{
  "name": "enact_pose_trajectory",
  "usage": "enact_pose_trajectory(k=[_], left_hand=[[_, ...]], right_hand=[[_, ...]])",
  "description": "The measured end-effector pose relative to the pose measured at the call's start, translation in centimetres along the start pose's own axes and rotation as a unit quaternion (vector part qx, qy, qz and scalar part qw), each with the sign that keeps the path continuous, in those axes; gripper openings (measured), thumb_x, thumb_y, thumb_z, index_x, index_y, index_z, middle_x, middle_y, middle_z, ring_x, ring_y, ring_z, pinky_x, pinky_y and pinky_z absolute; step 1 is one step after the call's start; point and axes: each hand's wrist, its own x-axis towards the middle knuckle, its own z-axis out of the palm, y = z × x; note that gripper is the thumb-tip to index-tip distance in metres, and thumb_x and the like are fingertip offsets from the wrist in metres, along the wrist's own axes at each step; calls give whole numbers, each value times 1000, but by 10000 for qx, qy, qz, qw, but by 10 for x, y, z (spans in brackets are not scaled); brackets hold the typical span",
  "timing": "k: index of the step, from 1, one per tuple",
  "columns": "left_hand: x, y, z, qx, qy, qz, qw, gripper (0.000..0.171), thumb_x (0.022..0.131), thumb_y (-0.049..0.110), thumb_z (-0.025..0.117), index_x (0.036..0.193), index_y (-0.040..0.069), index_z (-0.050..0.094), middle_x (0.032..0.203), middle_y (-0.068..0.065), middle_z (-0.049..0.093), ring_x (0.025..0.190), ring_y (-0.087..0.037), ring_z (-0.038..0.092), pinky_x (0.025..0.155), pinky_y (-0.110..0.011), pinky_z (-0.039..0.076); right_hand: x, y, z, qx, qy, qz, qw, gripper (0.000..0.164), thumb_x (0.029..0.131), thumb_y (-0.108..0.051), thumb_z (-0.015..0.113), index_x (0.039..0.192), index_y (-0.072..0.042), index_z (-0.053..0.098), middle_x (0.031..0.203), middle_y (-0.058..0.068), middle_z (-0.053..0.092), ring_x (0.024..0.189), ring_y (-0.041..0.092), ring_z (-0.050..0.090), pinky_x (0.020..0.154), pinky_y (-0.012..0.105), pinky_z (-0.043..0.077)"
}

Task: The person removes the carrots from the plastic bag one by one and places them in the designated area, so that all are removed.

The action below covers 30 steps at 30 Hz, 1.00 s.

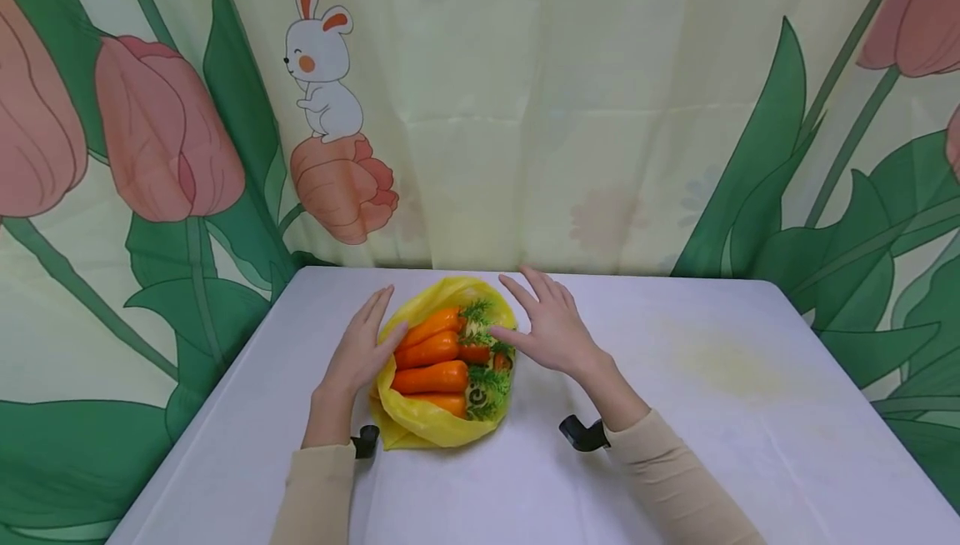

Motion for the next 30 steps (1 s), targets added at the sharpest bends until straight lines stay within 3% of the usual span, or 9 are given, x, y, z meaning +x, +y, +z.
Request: enact_pose_trajectory(k=[12, 21, 30], left_hand=[[6, 5, 3, -566, -213, 26, 9982, 70, 104, 40, 56, 162, 18, 24, 164, -12, 23, 148, -34, 23, 116, -59, 19], [9, 4, 5, -872, -205, 21, 9960, 68, 103, 36, 58, 161, 17, 28, 160, -11, 32, 136, -36, 41, 110, -60, 32], [12, 5, 7, -1080, -118, 123, 9940, 62, 103, 33, 59, 157, 11, 36, 154, -12, 41, 129, -36, 46, 108, -59, 36]], right_hand=[[12, -24, 13, 315, -276, -115, 9991, 76, 92, -55, 66, 155, -21, 42, 162, 10, 27, 144, 36, 31, 114, 58, 25], [19, -43, 25, 436, -358, -441, 9974, 74, 92, -53, 68, 154, -20, 44, 159, 10, 33, 142, 35, 34, 113, 57, 29], [23, -54, 35, 259, -544, -725, 9955, 73, 90, -47, 74, 152, -18, 47, 152, 8, 41, 137, 30, 41, 110, 49, 37]])
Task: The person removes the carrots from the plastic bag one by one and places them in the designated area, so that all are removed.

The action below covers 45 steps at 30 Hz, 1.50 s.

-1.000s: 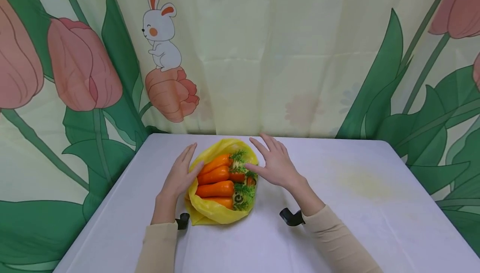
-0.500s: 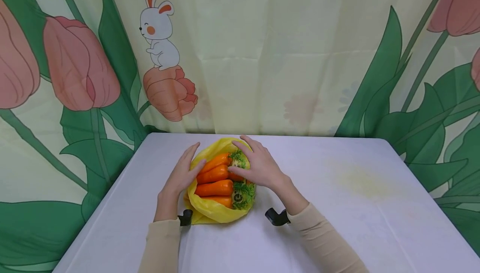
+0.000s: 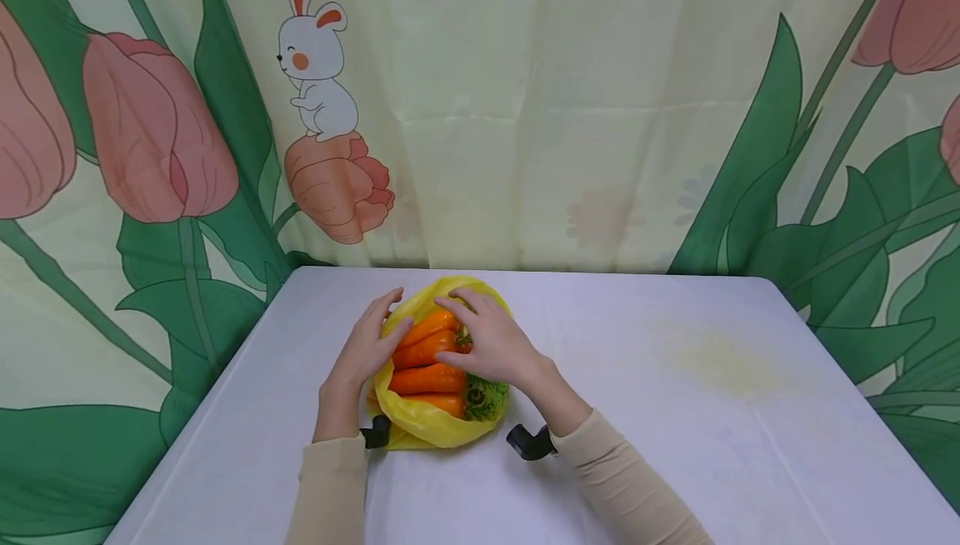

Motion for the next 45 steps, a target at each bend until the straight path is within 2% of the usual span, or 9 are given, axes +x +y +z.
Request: enact_pose_trajectory(k=[8, 17, 23, 29, 37, 45], left_hand=[[-3, 1, 3, -54, -49, -162, 9998, 59, 104, 32, 58, 155, 12, 39, 155, -12, 41, 140, -34, 37, 114, -57, 27], [-3, 1, 6, -72, -33, -163, 9998, 53, 103, 25, 59, 152, 11, 43, 153, -13, 43, 140, -34, 38, 114, -56, 28], [-2, 2, 7, -45, 38, -125, 9999, 50, 103, 20, 60, 149, 9, 46, 148, -14, 49, 133, -35, 46, 111, -55, 34], [1, 2, 7, -12, 168, -32, 9999, 46, 102, 16, 61, 146, 8, 50, 141, -16, 55, 122, -35, 54, 106, -54, 41], [2, -1, 10, -201, 193, -137, 9995, 43, 102, 14, 60, 144, 11, 53, 138, -15, 58, 121, -34, 55, 105, -53, 41], [4, -1, 12, -335, 200, -232, 9990, 40, 102, 15, 60, 142, 14, 55, 138, -13, 58, 120, -32, 56, 105, -50, 42]], right_hand=[[0, -8, 8, 31, -564, -209, 9982, 67, 90, -39, 76, 147, -12, 52, 149, 9, 48, 132, 29, 47, 108, 43, 41], [1, -14, 12, 266, -1123, -185, 9931, 51, 92, -33, 76, 137, -12, 61, 138, 2, 57, 124, 21, 54, 103, 35, 45], [2, -17, 17, 201, -1285, -410, 9907, 46, 91, -30, 78, 131, -13, 65, 129, -1, 63, 117, 17, 58, 100, 31, 46], [3, -18, 21, 17, -1531, -374, 9875, 46, 87, -27, 81, 129, -16, 66, 118, -6, 67, 106, 15, 62, 94, 29, 49], [2, -15, 26, -133, -1706, -352, 9846, 38, 86, -24, 82, 120, -15, 67, 109, -6, 67, 101, 14, 61, 92, 29, 49], [2, -15, 25, -345, -1623, -453, 9851, 37, 86, -26, 82, 118, -14, 68, 109, -5, 68, 104, 18, 62, 93, 30, 50]])
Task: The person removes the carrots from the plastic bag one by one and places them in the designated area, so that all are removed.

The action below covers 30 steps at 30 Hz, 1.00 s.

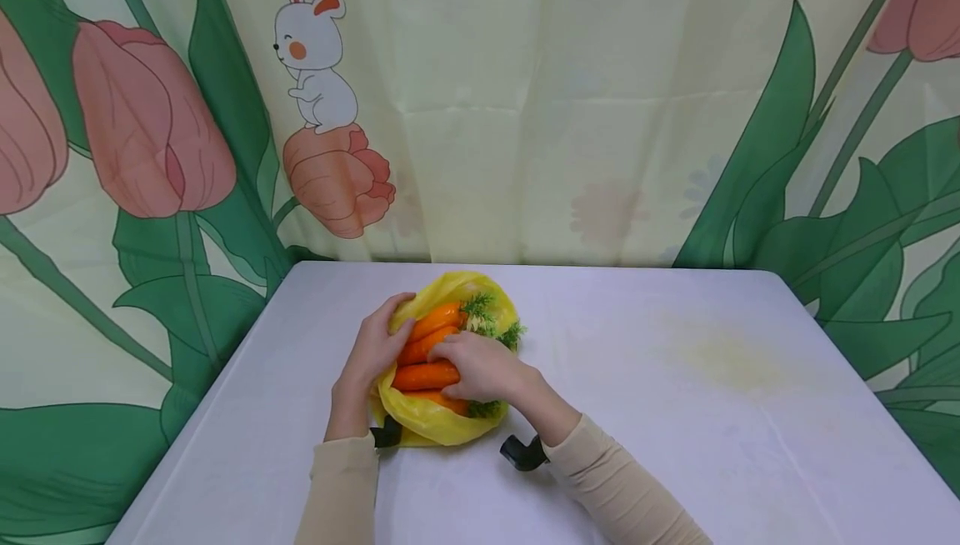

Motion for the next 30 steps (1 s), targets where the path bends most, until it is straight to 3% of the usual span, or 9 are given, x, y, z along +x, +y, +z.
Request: enact_pose_trajectory(k=[10, 19, 30], left_hand=[[3, 1, 3, -35, -13, 138, 9999, 40, 102, 13, 59, 141, 12, 55, 137, -14, 58, 119, -32, 56, 103, -51, 44], [2, 0, 1, -26, -1, 27, 10000, 40, 101, 12, 60, 142, 13, 56, 138, -14, 58, 121, -33, 55, 106, -51, 41], [0, -2, 1, -72, 11, -38, 10000, 42, 101, 12, 60, 142, 14, 54, 139, -14, 57, 123, -32, 54, 107, -52, 40]], right_hand=[[-1, 1, -3, -61, 112, 61, 9999, 38, 85, -24, 82, 120, -14, 69, 109, -4, 69, 103, 20, 61, 91, 32, 50], [-10, 9, -11, 477, 269, 51, 9985, 33, 86, -19, 80, 117, -14, 70, 110, -6, 68, 100, 17, 59, 90, 31, 49], [-24, 23, -18, 754, 457, 131, 9960, 38, 87, -21, 80, 122, -11, 70, 121, 3, 65, 112, 21, 59, 98, 39, 48]])
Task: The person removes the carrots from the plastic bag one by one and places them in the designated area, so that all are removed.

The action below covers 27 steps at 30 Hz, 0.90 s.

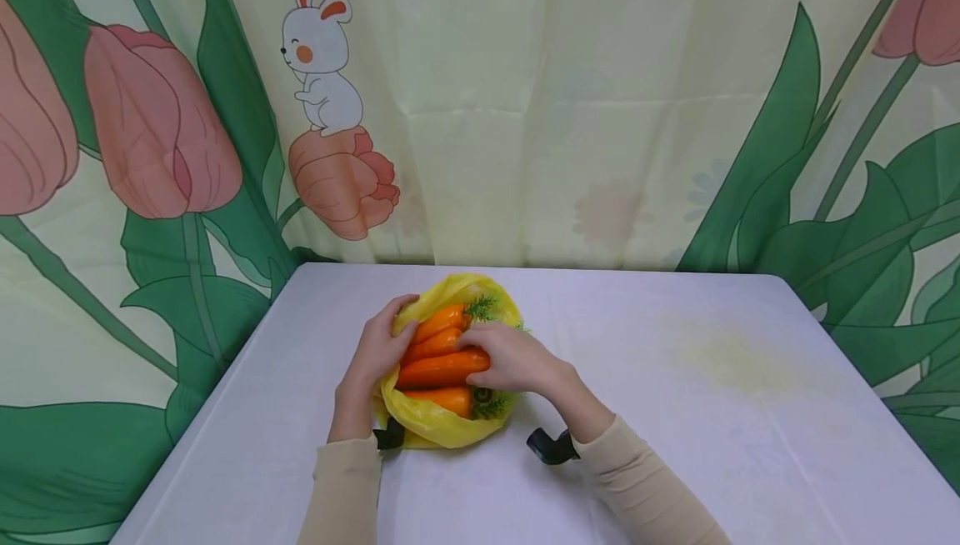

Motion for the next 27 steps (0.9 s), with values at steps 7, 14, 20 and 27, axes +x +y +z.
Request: enact_pose_trajectory(k=[7, 14, 20, 27], left_hand=[[-1, 0, 0, 1, -6, -16, 10000, 41, 101, 13, 60, 142, 14, 54, 139, -14, 57, 123, -32, 54, 107, -52, 40], [0, 1, 0, -49, -21, -67, 10000, 41, 102, 13, 60, 142, 14, 54, 139, -13, 57, 122, -32, 54, 107, -51, 40], [-1, 0, 1, -31, 6, -64, 10000, 41, 101, 13, 60, 142, 14, 54, 139, -13, 57, 121, -32, 55, 106, -52, 41], [-1, 0, 0, -2, 1, -39, 10000, 41, 101, 13, 60, 142, 13, 54, 139, -13, 57, 122, -33, 54, 107, -52, 40]], right_hand=[[-7, 11, -6, 377, 184, -78, 9991, 34, 85, -18, 79, 118, -12, 70, 116, -1, 66, 103, 17, 58, 92, 37, 48], [-16, 20, -19, 473, 327, -58, 9983, 32, 86, -15, 79, 116, -14, 71, 110, -4, 66, 96, 16, 56, 86, 35, 48], [-25, 28, -28, 447, 408, 85, 9981, 34, 86, -16, 81, 118, -14, 70, 112, -4, 65, 96, 17, 55, 85, 37, 48], [-37, 42, -34, 322, 551, 186, 9978, 31, 88, -14, 80, 117, -12, 69, 110, -2, 65, 94, 17, 55, 83, 37, 49]])
